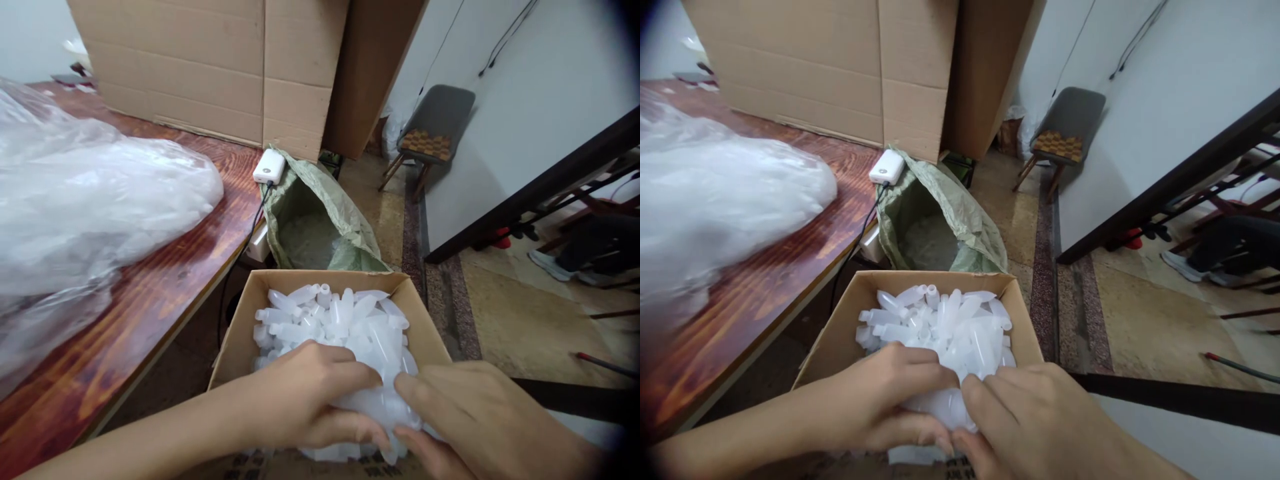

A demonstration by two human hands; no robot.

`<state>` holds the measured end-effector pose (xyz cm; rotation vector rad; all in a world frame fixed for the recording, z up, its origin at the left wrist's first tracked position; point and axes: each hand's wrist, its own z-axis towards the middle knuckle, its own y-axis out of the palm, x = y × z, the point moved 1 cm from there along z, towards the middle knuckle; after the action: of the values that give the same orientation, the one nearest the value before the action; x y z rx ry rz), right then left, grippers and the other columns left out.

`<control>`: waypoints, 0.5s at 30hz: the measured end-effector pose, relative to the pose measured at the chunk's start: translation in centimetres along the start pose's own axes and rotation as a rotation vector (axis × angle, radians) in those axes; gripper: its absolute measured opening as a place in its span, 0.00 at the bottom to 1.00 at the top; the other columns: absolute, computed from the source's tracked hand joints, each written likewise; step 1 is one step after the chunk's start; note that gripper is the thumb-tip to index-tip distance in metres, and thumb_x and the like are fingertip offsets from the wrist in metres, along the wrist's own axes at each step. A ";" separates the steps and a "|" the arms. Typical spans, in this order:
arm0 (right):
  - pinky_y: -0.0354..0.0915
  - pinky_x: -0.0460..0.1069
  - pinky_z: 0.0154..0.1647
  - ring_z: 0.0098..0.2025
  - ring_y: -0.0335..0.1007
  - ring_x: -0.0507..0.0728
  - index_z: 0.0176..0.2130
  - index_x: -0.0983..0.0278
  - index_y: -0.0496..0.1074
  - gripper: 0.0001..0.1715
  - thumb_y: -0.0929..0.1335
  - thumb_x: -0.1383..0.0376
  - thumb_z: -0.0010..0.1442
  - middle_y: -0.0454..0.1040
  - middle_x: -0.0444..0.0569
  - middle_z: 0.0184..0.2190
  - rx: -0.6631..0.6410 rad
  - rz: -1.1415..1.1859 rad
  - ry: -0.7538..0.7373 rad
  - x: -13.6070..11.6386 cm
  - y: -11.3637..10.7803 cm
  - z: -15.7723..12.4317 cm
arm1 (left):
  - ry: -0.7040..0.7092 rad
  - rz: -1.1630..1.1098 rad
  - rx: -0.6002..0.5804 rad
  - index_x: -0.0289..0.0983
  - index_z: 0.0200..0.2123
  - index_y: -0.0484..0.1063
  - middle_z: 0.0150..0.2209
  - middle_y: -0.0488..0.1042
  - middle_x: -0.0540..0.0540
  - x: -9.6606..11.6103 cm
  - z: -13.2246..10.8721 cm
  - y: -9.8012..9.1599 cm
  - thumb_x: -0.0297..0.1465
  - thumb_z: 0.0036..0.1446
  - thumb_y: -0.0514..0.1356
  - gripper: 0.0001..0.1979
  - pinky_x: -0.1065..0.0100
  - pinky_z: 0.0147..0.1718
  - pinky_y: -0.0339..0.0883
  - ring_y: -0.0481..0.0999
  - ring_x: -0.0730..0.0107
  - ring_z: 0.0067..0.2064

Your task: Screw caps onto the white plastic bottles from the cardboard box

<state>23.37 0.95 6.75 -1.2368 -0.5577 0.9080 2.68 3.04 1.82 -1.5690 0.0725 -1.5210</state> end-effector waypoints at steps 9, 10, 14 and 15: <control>0.51 0.48 0.19 0.16 0.61 0.50 0.32 0.61 0.69 0.15 0.67 0.53 0.63 0.66 0.41 0.17 0.252 0.056 0.284 2.5 -0.6 5.3 | -0.205 0.382 0.760 0.41 0.48 0.66 0.43 0.72 0.45 0.4 -1.0 -4.5 0.45 0.58 0.62 0.20 0.70 0.34 0.68 0.76 0.67 0.39; 0.52 0.48 0.21 0.20 0.64 0.53 0.37 0.61 0.71 0.14 0.68 0.53 0.62 0.68 0.42 0.20 0.299 0.142 0.417 3.6 -0.1 6.5 | -0.273 0.333 0.861 0.40 0.46 0.66 0.41 0.72 0.46 0.6 -1.1 -5.3 0.46 0.55 0.65 0.21 0.70 0.33 0.68 0.76 0.68 0.37; 0.51 0.44 0.20 0.22 0.60 0.51 0.42 0.61 0.66 0.24 0.75 0.56 0.50 0.63 0.38 0.21 0.193 0.956 0.946 7.7 3.8 10.7 | -0.467 0.026 0.620 0.39 0.36 0.68 0.29 0.71 0.51 1.7 -1.3 -4.6 0.48 0.43 0.71 0.25 0.71 0.21 0.63 0.70 0.72 0.25; 0.51 0.44 0.19 0.20 0.57 0.50 0.39 0.62 0.66 0.17 0.71 0.56 0.55 0.62 0.39 0.21 0.149 1.048 0.975 8.1 4.6 11.1 | -0.458 -0.051 0.495 0.40 0.34 0.69 0.27 0.70 0.52 2.2 -1.5 -3.4 0.49 0.39 0.72 0.25 0.71 0.19 0.61 0.68 0.72 0.23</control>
<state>17.76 14.15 4.49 -1.6397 1.0078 0.9900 0.17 2.90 5.34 -1.4703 -0.5642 -1.0714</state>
